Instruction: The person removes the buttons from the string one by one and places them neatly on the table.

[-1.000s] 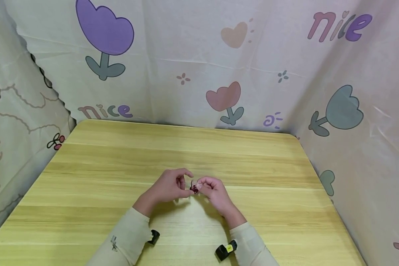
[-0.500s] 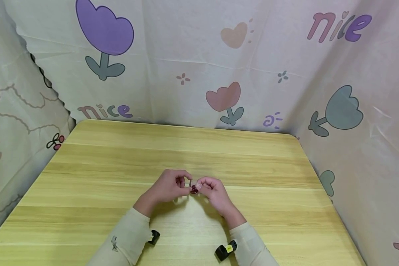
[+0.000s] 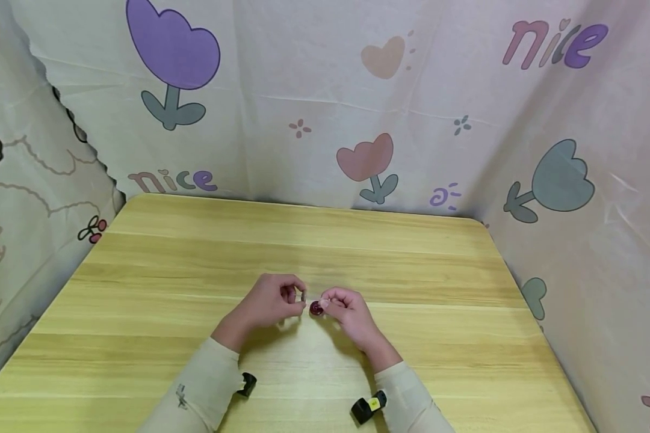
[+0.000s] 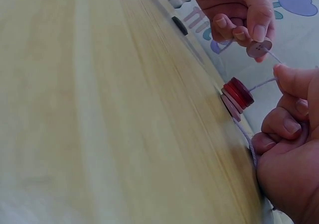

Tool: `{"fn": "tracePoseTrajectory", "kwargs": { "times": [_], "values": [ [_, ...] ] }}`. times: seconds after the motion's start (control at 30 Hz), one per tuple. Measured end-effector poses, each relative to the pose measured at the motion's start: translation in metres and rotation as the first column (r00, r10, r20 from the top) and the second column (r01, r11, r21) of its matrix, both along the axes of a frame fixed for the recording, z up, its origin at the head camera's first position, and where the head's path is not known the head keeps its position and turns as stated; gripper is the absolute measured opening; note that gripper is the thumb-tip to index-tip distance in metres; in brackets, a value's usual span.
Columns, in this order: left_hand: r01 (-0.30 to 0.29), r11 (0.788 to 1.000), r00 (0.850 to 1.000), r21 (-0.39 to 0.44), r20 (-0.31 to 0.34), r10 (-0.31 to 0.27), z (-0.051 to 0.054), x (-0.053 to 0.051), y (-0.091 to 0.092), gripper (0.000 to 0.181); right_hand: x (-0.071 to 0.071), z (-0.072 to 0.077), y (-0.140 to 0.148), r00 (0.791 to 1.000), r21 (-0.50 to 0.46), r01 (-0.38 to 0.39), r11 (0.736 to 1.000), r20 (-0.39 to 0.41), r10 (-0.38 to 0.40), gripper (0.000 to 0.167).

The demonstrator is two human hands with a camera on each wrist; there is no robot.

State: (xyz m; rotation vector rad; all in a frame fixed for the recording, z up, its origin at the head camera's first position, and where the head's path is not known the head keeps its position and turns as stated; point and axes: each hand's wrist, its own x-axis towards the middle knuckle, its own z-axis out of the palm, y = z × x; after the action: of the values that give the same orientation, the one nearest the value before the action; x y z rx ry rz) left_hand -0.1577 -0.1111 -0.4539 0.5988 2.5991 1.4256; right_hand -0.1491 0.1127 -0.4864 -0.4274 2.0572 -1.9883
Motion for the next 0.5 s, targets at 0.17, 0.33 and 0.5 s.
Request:
{"fn": "tracePoseTrajectory", "kwargs": {
  "times": [0.17,0.33,0.5],
  "values": [
    [-0.011,1.0,1.0,0.01,-0.007,0.011,0.001,0.0,-0.005,0.018,-0.001,-0.004,0.0,1.0,-0.006,0.011,1.0,-0.027,-0.012,0.014],
    [-0.023,1.0,1.0,0.001,0.01,0.023,0.0,0.0,-0.01,0.017,0.0,-0.004,0.0,0.999,-0.014,0.019,1.0,-0.026,-0.019,0.015],
    [-0.037,0.999,0.999,0.004,0.031,0.037,0.002,0.001,-0.016,0.016,0.0,-0.004,0.001,1.0,-0.013,0.021,1.0,-0.021,-0.021,0.015]
  ]
}}
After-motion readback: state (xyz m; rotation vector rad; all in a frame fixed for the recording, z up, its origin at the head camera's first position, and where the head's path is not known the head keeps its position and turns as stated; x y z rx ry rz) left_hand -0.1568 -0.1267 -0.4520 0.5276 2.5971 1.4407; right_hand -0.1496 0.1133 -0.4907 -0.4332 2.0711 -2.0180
